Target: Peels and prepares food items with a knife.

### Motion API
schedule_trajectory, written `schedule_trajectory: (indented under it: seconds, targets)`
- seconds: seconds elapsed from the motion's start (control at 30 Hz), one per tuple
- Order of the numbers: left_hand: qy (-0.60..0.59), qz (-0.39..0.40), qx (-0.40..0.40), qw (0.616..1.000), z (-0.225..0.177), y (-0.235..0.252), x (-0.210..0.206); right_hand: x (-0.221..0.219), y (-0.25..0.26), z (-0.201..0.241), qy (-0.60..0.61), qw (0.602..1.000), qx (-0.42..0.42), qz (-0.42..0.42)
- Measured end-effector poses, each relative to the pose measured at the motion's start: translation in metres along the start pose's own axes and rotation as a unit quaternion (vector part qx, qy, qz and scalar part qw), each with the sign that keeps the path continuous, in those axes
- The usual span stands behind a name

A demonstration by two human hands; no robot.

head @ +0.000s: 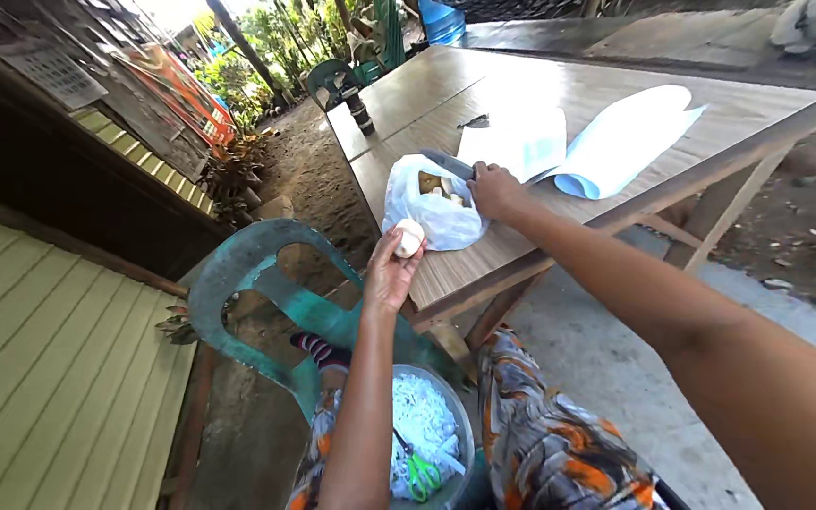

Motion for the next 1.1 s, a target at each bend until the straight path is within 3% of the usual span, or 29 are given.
schedule_trajectory:
  seconds: [0.1, 0.17, 0.3, 0.4, 0.47, 0.63, 0.83, 1.1]
  targets:
    - [-0.046, -0.012, 0.018, 0.999, 0.005, -0.008, 0.008, 0.000, 0.005, -0.016, -0.041, 0.998, -0.040, 0.035]
    - [-0.074, -0.008, 0.022, 0.997, 0.009, -0.012, 0.007, 0.009, 0.000, -0.013, -0.050, 0.998, -0.017, 0.023]
    - [-0.107, 0.036, -0.010, 0.994, 0.008, -0.014, 0.004, 0.046, -0.054, 0.042, 0.084, 0.974, 0.201, -0.070]
    - [-0.056, 0.090, -0.085, 0.991, -0.004, -0.017, 0.004, 0.043, -0.112, 0.086, 0.155, 0.931, 0.330, 0.000]
    - [-0.026, 0.115, -0.139, 0.983, -0.016, -0.021, 0.005, 0.033, -0.135, 0.103, 0.154, 0.914, 0.373, 0.041]
    - [0.118, 0.085, -0.235, 0.961, -0.041, -0.041, 0.015, 0.017, -0.151, 0.120, 0.165, 0.892, 0.412, 0.085]
    - [0.240, 0.032, -0.338, 0.909, -0.056, -0.075, 0.015, 0.007, -0.177, 0.128, 0.138, 0.874, 0.463, 0.046]
    - [0.245, -0.010, -0.394, 0.886, -0.060, -0.100, 0.030, -0.011, -0.194, 0.140, 0.092, 0.879, 0.455, 0.111]
Point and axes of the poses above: each hand's wrist, its own y-axis towards the middle knuckle, its own x-axis out of the back of the hand, z = x × y, the point moved 10 cm from there along y, towards the middle knuckle, and after that the axes turned 9 degrees about -x, right-handed, at the moved point
